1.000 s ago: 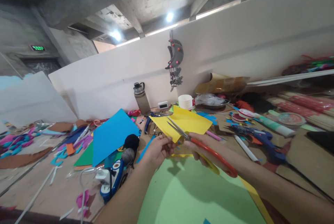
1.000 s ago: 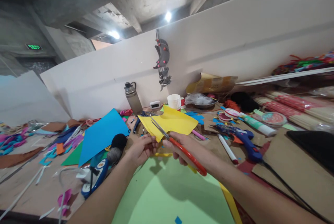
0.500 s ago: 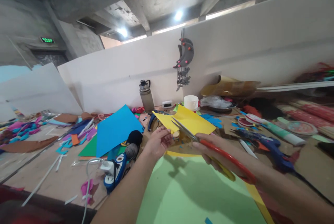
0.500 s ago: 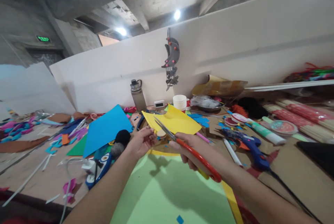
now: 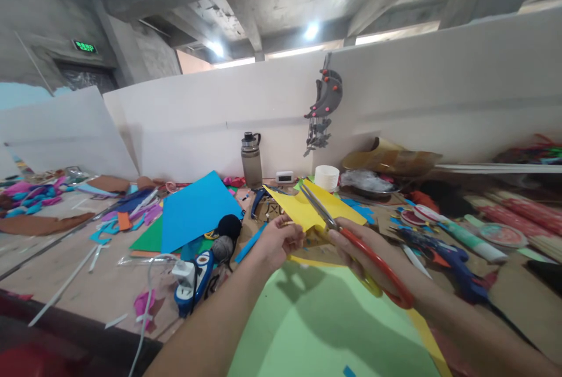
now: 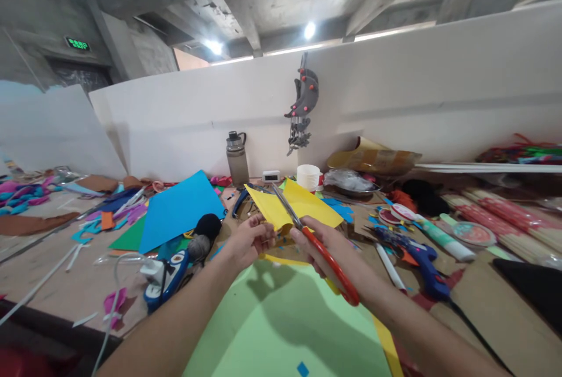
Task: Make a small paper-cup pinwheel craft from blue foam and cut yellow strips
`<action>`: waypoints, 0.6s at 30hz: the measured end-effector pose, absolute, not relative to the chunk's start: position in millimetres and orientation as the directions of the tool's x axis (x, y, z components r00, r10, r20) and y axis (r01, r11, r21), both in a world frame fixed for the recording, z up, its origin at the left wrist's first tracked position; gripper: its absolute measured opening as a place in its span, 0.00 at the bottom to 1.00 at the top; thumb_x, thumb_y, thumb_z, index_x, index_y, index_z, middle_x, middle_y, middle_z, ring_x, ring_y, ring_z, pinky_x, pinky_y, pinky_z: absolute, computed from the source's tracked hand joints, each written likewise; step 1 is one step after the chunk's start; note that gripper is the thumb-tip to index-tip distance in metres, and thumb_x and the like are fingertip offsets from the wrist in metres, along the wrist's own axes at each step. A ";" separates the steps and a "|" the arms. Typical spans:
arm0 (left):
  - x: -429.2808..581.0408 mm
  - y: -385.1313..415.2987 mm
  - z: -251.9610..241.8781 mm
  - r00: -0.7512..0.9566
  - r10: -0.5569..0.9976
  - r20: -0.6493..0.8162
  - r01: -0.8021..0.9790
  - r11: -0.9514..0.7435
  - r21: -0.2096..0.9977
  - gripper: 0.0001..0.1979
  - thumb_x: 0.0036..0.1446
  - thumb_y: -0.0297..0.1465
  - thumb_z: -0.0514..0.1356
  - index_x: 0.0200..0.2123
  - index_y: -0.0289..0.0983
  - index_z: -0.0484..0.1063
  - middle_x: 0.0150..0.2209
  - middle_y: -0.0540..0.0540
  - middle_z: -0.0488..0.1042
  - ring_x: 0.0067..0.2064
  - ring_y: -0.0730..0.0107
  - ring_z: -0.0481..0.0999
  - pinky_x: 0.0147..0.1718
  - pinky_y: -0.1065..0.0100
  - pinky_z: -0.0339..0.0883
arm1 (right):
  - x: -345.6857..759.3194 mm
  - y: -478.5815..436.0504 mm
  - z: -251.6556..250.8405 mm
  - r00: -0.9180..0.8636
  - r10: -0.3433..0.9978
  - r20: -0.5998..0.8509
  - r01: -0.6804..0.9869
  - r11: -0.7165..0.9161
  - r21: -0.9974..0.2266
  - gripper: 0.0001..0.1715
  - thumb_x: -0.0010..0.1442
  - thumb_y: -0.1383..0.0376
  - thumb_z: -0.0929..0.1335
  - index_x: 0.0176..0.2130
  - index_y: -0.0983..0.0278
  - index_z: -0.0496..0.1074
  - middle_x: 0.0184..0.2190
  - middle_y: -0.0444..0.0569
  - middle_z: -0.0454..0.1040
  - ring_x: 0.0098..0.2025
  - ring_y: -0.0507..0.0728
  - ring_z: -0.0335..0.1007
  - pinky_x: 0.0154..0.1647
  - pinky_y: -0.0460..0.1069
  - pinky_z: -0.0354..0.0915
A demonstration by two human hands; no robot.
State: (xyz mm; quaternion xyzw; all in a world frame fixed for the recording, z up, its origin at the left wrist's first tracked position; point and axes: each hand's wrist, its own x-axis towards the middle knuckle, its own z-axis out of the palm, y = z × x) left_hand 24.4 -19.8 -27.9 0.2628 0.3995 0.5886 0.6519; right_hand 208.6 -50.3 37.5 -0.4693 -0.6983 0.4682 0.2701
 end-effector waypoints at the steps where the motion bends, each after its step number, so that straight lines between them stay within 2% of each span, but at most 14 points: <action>1: 24.5 -19.2 -29.8 -0.010 0.979 -0.203 -0.561 0.162 0.812 0.21 0.35 0.19 0.67 0.34 0.35 0.65 0.23 0.48 0.73 0.24 0.74 0.72 0.24 0.73 0.65 | 209.4 -49.3 36.5 -0.413 0.909 -0.049 0.423 0.144 -0.895 0.18 0.54 0.49 0.63 0.30 0.60 0.58 0.15 0.36 0.57 0.15 0.48 0.54 0.15 0.43 0.53; 4: 24.7 -17.6 -34.2 0.007 0.989 -0.148 -0.571 0.125 0.811 0.22 0.33 0.17 0.66 0.34 0.34 0.67 0.24 0.50 0.73 0.23 0.77 0.70 0.23 0.75 0.62 | 213.8 -46.5 30.3 -0.445 0.893 -0.068 0.459 0.163 -0.873 0.19 0.53 0.49 0.65 0.31 0.60 0.58 0.17 0.37 0.59 0.18 0.48 0.57 0.16 0.43 0.55; 7: 25.1 -17.2 -34.6 0.011 0.991 -0.134 -0.582 0.115 0.805 0.20 0.33 0.18 0.66 0.33 0.34 0.68 0.23 0.51 0.72 0.22 0.79 0.69 0.21 0.76 0.58 | 220.7 -47.7 22.4 -0.491 0.858 -0.148 0.442 0.099 -0.891 0.21 0.52 0.47 0.66 0.30 0.60 0.58 0.18 0.37 0.59 0.17 0.47 0.55 0.15 0.43 0.54; 9: 25.7 -18.0 -33.2 0.011 0.990 -0.143 -0.587 0.122 0.800 0.19 0.32 0.18 0.65 0.32 0.34 0.68 0.23 0.50 0.72 0.22 0.79 0.69 0.20 0.77 0.57 | 225.9 -51.4 18.3 -0.496 0.856 -0.146 0.443 0.105 -0.890 0.22 0.52 0.46 0.65 0.30 0.61 0.60 0.17 0.37 0.59 0.16 0.46 0.53 0.15 0.42 0.53; 12: 26.5 -19.9 -29.2 -0.001 0.989 -0.148 -0.587 0.119 0.801 0.20 0.32 0.18 0.66 0.33 0.34 0.68 0.24 0.49 0.73 0.23 0.78 0.70 0.20 0.77 0.57 | 233.1 -59.0 14.7 -0.456 0.879 -0.140 0.482 0.112 -0.869 0.25 0.53 0.45 0.64 0.38 0.62 0.65 0.14 0.37 0.59 0.12 0.46 0.51 0.13 0.42 0.50; 15: 26.7 -21.8 -24.3 -0.020 0.989 -0.148 -0.598 0.107 0.794 0.20 0.34 0.19 0.66 0.34 0.33 0.68 0.24 0.49 0.73 0.24 0.78 0.70 0.20 0.77 0.58 | 238.1 -66.7 12.2 -0.364 0.914 -0.180 0.557 0.059 -0.829 0.32 0.54 0.42 0.61 0.48 0.61 0.65 0.13 0.38 0.60 0.09 0.47 0.51 0.09 0.42 0.47; 18: 26.4 -22.0 -21.5 -0.031 0.989 -0.147 -0.615 0.097 0.782 0.18 0.35 0.19 0.66 0.33 0.33 0.68 0.24 0.49 0.73 0.23 0.79 0.69 0.20 0.78 0.59 | 239.9 -70.7 8.4 -0.330 0.918 -0.220 0.600 0.024 -0.800 0.32 0.54 0.42 0.62 0.48 0.61 0.66 0.12 0.38 0.61 0.08 0.47 0.52 0.07 0.43 0.46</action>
